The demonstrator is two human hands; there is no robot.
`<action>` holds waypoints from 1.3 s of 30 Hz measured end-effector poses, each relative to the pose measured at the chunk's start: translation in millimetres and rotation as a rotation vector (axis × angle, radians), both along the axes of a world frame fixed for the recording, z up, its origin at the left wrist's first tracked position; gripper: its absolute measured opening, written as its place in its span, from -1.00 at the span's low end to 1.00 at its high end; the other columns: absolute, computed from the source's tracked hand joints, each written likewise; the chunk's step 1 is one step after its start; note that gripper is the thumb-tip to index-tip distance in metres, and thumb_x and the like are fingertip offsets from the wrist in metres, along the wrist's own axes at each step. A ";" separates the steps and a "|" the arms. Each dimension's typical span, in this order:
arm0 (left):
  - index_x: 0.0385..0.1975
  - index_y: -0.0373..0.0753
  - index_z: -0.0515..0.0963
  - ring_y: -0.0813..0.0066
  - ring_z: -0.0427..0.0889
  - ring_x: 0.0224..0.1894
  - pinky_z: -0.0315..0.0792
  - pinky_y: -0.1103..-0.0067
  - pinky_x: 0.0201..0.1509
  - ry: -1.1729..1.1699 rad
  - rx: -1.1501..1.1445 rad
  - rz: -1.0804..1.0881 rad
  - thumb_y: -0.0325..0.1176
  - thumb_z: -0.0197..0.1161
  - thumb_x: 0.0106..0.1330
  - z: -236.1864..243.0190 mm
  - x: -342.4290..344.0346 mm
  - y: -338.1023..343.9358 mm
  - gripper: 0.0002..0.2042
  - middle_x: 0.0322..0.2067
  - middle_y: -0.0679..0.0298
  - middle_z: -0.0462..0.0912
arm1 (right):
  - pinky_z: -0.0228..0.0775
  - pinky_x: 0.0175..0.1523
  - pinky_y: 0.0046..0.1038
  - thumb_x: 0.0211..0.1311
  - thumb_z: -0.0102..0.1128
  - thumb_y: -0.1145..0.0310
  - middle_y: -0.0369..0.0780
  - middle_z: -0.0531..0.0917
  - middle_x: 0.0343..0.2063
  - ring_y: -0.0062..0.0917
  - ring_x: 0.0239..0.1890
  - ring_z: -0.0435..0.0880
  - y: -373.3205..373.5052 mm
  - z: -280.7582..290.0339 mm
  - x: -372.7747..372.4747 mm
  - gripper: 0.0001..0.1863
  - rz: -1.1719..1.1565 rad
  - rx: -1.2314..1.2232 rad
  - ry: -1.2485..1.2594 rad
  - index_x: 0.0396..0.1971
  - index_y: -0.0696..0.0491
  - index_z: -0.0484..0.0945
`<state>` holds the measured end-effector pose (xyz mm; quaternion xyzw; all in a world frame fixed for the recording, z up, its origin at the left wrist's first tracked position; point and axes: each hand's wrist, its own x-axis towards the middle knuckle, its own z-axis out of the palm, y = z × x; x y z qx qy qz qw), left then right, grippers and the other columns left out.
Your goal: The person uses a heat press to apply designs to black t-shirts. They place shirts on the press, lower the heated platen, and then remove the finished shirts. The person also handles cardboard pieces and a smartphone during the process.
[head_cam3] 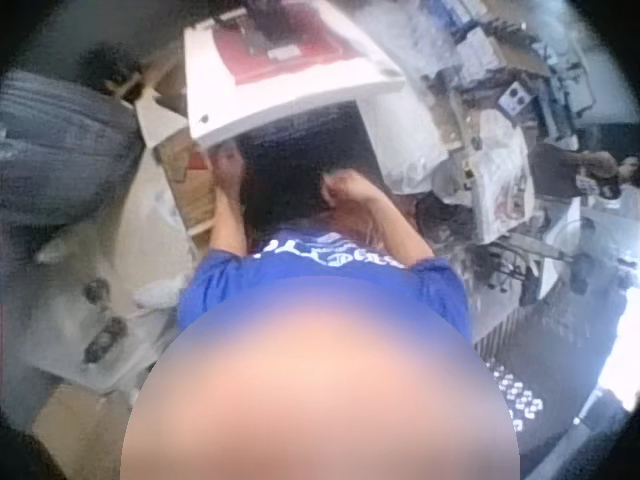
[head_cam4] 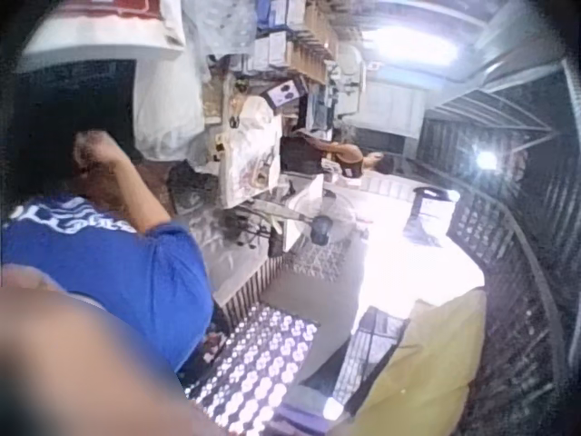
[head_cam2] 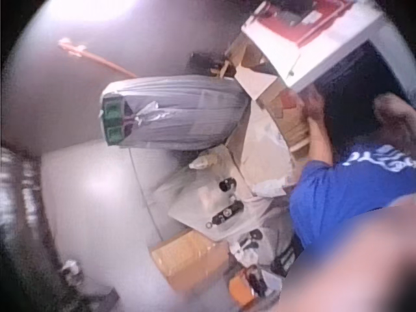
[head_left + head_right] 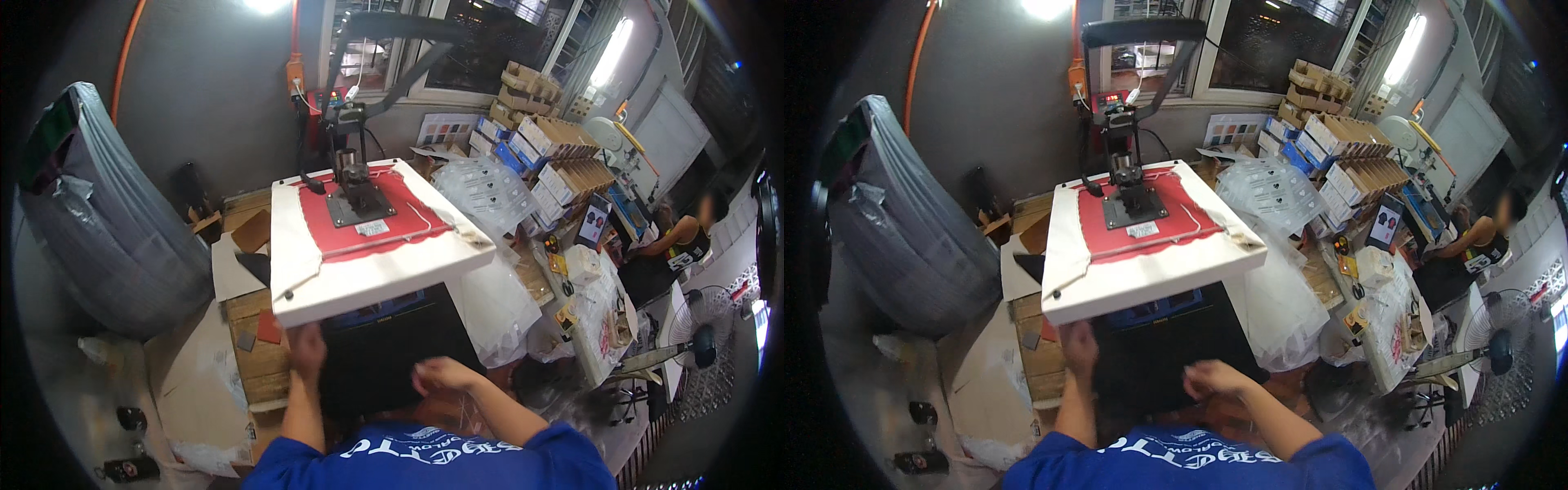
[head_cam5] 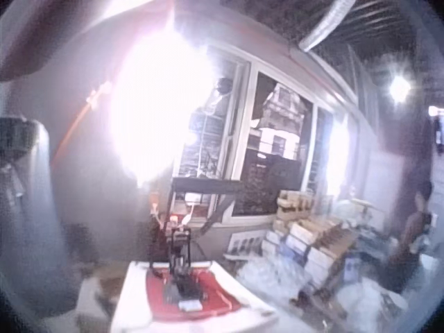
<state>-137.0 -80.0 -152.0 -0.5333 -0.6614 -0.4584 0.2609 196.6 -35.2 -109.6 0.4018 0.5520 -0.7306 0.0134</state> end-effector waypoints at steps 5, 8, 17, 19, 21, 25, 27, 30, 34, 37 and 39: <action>-0.25 -0.23 0.68 0.23 0.65 -0.35 0.58 0.39 -0.24 0.045 -0.169 -0.876 -0.64 0.30 -0.04 55.5 120.4 -47.2 -0.70 -0.44 0.24 0.64 | 0.44 0.16 -0.20 0.30 0.25 0.18 -0.04 0.65 -0.02 -0.26 -0.01 0.61 37.0 22.5 -85.1 -0.56 -0.456 -0.041 0.295 0.06 0.15 0.55; -0.23 -0.26 0.66 0.20 0.68 -0.33 0.62 0.41 -0.27 -0.021 -0.051 -0.891 -0.70 0.26 0.02 112.4 137.1 -63.9 -0.70 -0.43 0.18 0.65 | 0.44 0.13 -0.28 0.11 0.26 0.37 0.00 0.64 -0.03 -0.25 -0.03 0.62 41.3 91.2 -62.1 -0.54 -0.445 0.449 0.060 0.03 0.23 0.52; -0.08 -0.21 0.60 0.11 0.53 0.14 0.21 0.09 0.33 0.098 0.069 -0.664 -0.49 0.36 0.03 168.3 221.6 48.3 -0.63 -0.05 0.20 0.63 | 0.50 -0.07 -0.30 -0.08 0.44 0.36 -0.13 0.67 -0.29 -0.37 -0.25 0.68 -145.8 302.3 223.0 -0.55 -0.232 1.632 -0.181 -0.12 0.15 0.58; -0.17 -0.22 0.62 0.09 0.63 0.02 0.39 0.21 0.21 -0.020 0.062 -0.939 -0.53 0.34 0.06 168.9 252.6 39.7 -0.72 -0.12 0.16 0.69 | 0.52 -0.17 -0.28 -0.03 0.40 0.43 -0.23 0.66 -0.40 -0.45 -0.31 0.67 -191.1 300.2 275.1 -0.68 -1.036 1.308 -1.037 -0.19 0.10 0.62; -0.19 -0.24 0.64 0.24 0.73 -0.20 0.56 0.38 -0.05 -0.295 -0.177 -1.202 -0.59 0.30 0.12 171.7 263.2 4.5 -0.76 -0.28 0.19 0.74 | 0.49 -0.12 -0.34 0.00 0.37 0.47 -0.24 0.63 -0.40 -0.46 -0.30 0.64 -201.7 304.1 341.4 -0.68 -1.015 1.559 -0.833 -0.17 0.13 0.61; -0.22 -0.37 0.66 0.51 0.71 -0.30 0.54 0.57 -0.16 -0.612 -0.481 -1.493 -0.65 0.28 0.04 171.4 229.3 -73.7 -0.74 -0.39 0.24 0.74 | 0.42 -0.06 -0.46 -0.10 0.42 0.48 -0.24 0.64 -0.35 -0.47 -0.24 0.62 -193.3 240.8 426.4 -0.55 -0.819 1.499 -0.587 -0.10 0.15 0.59; -0.25 -0.38 0.66 0.56 0.68 -0.31 0.53 0.61 -0.16 -0.827 -0.708 -1.365 -0.65 0.29 0.05 159.3 205.3 -104.1 -0.77 -0.36 0.30 0.72 | 0.46 0.06 -0.41 -0.14 0.28 0.61 -0.25 0.67 -0.29 -0.48 -0.19 0.65 -174.6 175.1 427.3 -0.57 -0.696 1.131 -0.316 -0.13 0.12 0.59; -0.27 -0.33 0.66 0.61 0.62 -0.32 0.49 0.65 -0.22 -1.114 -0.840 -0.895 -0.65 0.29 0.06 133.4 175.4 -139.5 -0.78 -0.33 0.36 0.69 | 0.49 0.08 -0.34 -0.27 0.50 0.56 -0.17 0.67 -0.26 -0.33 -0.12 0.68 -159.2 56.9 375.5 -0.43 -0.482 0.942 -0.183 -0.11 0.10 0.51; -0.29 -0.39 0.66 0.56 0.62 -0.34 0.50 0.61 -0.23 -0.824 -0.921 -0.611 -0.67 0.24 0.08 115.1 128.0 -194.6 -0.80 -0.38 0.28 0.71 | 0.50 -0.03 -0.32 -0.15 0.35 0.61 0.03 0.68 -0.30 -0.06 -0.14 0.69 -129.9 -19.5 321.7 -0.60 -0.155 0.974 -0.375 -0.19 0.15 0.57; -0.29 -0.44 0.67 0.52 0.64 -0.33 0.51 0.59 -0.20 -0.818 -0.925 -0.522 -0.66 0.23 0.08 104.2 98.7 -227.0 -0.81 -0.37 0.22 0.74 | 0.51 -0.06 -0.33 -0.12 0.13 0.70 0.04 0.69 -0.35 -0.11 -0.22 0.72 -100.9 -24.2 306.9 -0.69 -0.109 1.000 -0.386 -0.31 0.15 0.67; -0.28 -0.46 0.68 0.42 0.70 -0.25 0.54 0.54 -0.08 -0.875 -0.957 -0.392 -0.67 0.15 0.00 99.8 81.2 -242.4 -0.73 -0.33 0.13 0.76 | 0.51 -0.06 -0.36 -0.12 0.09 0.70 0.03 0.70 -0.36 -0.19 -0.24 0.73 -83.5 -13.0 296.8 -0.63 -0.148 0.865 -0.463 -0.26 0.14 0.69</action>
